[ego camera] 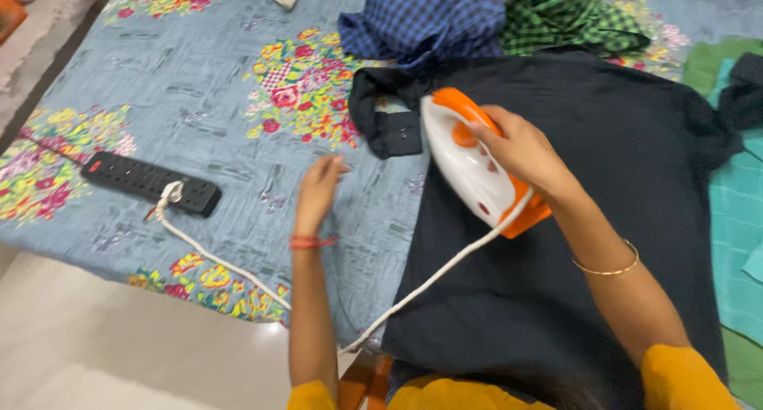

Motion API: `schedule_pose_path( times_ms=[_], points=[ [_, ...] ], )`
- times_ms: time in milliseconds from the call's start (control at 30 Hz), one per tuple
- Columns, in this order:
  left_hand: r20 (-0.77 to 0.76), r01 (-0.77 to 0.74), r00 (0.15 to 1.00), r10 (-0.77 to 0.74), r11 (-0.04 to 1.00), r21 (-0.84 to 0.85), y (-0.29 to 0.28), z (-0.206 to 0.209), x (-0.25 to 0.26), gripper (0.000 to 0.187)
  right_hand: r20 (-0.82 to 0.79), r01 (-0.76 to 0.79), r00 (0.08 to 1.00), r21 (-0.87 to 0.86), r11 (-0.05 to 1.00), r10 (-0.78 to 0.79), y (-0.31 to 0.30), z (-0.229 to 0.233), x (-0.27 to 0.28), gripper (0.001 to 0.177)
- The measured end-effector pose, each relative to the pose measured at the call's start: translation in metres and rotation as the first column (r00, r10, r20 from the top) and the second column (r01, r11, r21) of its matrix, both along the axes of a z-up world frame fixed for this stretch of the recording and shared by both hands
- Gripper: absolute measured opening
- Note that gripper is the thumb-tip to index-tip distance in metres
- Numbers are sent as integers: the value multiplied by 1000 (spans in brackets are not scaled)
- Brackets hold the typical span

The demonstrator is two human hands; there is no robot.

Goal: The person irons a teal checkered shirt and a black shirt on a bed. They smooth the fabric with their hands, use an electric iron to press the body and sleeves, and fold the sleeves inward. The person then places the teal shirt aside and begins ironing the black shirt.

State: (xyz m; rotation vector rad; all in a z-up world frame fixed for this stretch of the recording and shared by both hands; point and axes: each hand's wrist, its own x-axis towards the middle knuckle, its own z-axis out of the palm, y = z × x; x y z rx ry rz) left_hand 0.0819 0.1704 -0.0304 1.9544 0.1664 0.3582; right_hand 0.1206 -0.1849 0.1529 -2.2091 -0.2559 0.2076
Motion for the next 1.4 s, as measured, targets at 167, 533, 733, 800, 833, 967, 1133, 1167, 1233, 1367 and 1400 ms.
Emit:
schedule_pose_path(
  times_ms=[167, 533, 733, 800, 833, 967, 1133, 1167, 1233, 1367, 1400],
  points=[
    [-8, 81, 997, -81, 980, 181, -96, -1, 64, 34, -23, 93, 995, -109, 990, -96, -18, -40, 10, 48],
    [193, -30, 972, -135, 743, 669, -161, -12, 119, 56, 120, 215, 972, -111, 970, -202, 6, -67, 85, 44],
    [199, -114, 978, -57, 650, 751, -160, -34, 122, 44, 237, 260, 948, -186, 948, -214, 21, -79, 128, 41],
    [213, -141, 976, -36, 638, 757, -159, -36, 124, 44, 229, 266, 947, -171, 949, -224, 24, -79, 130, 42],
    [215, -144, 976, -33, 642, 753, -159, -38, 123, 44, 238, 287, 941, -184, 940, -241, 21, -81, 125, 42],
    [241, -160, 970, -33, 661, 733, -161, -40, 122, 44, 246, 353, 922, -215, 910, -300, 0, -92, 105, 44],
    [196, -132, 980, -29, 639, 758, -161, -37, 122, 44, 282, 389, 906, -255, 885, -317, -7, -93, 137, 44],
    [188, -125, 982, -29, 646, 753, -161, -36, 121, 44, 273, 386, 909, -266, 883, -315, -7, -90, 145, 42],
    [197, -133, 980, -26, 652, 746, -161, -35, 120, 44, 267, 382, 912, -268, 885, -312, -8, -89, 150, 41],
    [193, -130, 981, -28, 645, 753, -161, -32, 120, 45, 296, 418, 892, -250, 873, -341, -26, -88, 132, 45],
    [197, -134, 980, -27, 645, 752, -160, -31, 119, 44, 303, 434, 884, -251, 865, -356, -31, -90, 125, 46]
  ],
)
